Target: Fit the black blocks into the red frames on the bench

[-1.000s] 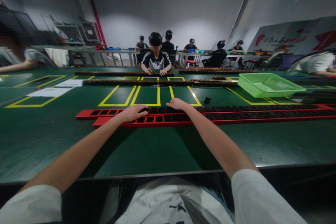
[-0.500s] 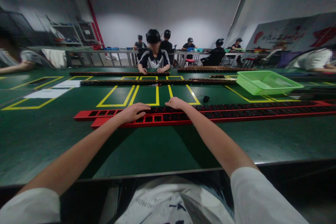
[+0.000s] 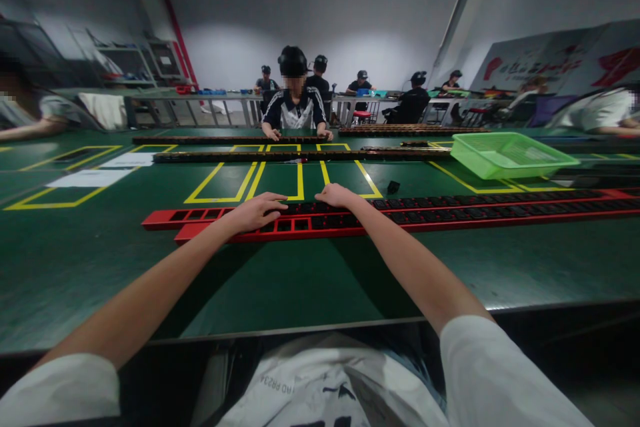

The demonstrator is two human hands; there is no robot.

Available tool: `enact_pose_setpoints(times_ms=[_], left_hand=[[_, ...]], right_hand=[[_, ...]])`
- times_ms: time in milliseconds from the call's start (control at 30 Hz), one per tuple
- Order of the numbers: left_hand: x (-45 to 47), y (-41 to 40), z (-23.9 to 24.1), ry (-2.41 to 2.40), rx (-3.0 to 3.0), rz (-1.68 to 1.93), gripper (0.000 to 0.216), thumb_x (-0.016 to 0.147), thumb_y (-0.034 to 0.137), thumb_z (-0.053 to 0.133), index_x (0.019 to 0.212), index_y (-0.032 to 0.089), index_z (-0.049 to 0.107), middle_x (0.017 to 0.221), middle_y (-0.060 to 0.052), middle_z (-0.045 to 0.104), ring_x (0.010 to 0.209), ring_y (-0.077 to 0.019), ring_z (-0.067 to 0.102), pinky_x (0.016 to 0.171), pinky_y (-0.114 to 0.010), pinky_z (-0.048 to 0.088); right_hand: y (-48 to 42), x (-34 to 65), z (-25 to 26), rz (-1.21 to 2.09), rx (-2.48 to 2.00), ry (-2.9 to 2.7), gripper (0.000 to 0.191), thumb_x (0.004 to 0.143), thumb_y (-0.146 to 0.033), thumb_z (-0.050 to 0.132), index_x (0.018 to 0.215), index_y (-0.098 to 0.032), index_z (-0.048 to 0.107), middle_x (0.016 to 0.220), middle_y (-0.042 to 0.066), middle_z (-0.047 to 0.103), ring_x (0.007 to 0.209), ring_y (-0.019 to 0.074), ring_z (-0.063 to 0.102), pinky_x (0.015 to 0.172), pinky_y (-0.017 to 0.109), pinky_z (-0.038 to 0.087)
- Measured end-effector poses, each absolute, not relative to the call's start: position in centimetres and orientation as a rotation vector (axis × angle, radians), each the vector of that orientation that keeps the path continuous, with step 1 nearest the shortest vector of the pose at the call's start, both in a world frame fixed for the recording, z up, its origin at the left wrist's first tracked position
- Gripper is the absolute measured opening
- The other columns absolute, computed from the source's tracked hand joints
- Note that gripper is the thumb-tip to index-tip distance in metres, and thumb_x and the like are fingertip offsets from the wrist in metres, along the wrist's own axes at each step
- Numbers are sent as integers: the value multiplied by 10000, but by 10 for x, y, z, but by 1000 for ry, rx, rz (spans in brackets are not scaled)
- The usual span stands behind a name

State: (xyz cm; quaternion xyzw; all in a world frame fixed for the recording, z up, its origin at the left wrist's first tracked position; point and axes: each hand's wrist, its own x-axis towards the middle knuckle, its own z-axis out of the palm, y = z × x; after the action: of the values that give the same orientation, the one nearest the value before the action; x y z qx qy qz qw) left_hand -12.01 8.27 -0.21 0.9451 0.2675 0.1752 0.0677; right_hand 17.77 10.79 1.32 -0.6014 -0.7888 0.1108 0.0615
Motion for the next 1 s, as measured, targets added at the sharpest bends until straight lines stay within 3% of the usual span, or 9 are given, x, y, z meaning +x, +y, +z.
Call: enact_pose_setpoints(times_ms=[333, 667, 1000], left_hand=[[-109, 77, -5, 868, 2857, 620, 363, 987, 361, 437, 1168, 180, 694, 1345, -107, 610, 1262, -248, 536, 1099, -437, 436], [-108, 73, -3, 824, 2897, 665, 323, 968, 293, 474, 1224, 189, 640, 1283, -101, 643, 1213, -248, 569, 1066, -447, 460], [-108, 73, -3, 728, 2919, 708, 268, 979, 252, 439, 1089, 191, 676, 1201, -91, 656, 1138, -232, 587, 1012, -414, 485]], right_hand=[[104, 179, 16, 386, -1849, -2357, 469, 936, -521, 546, 710, -152, 727, 781, 120, 708, 677, 197, 628, 659, 288, 440], [105, 178, 15, 305, -1876, -2408, 478, 968, -500, 498, 756, -146, 739, 882, 123, 735, 789, 200, 657, 674, 258, 423], [103, 178, 16, 352, -1877, -2391, 490, 966, -523, 500, 727, -151, 710, 848, 109, 716, 729, 185, 633, 661, 270, 414]])
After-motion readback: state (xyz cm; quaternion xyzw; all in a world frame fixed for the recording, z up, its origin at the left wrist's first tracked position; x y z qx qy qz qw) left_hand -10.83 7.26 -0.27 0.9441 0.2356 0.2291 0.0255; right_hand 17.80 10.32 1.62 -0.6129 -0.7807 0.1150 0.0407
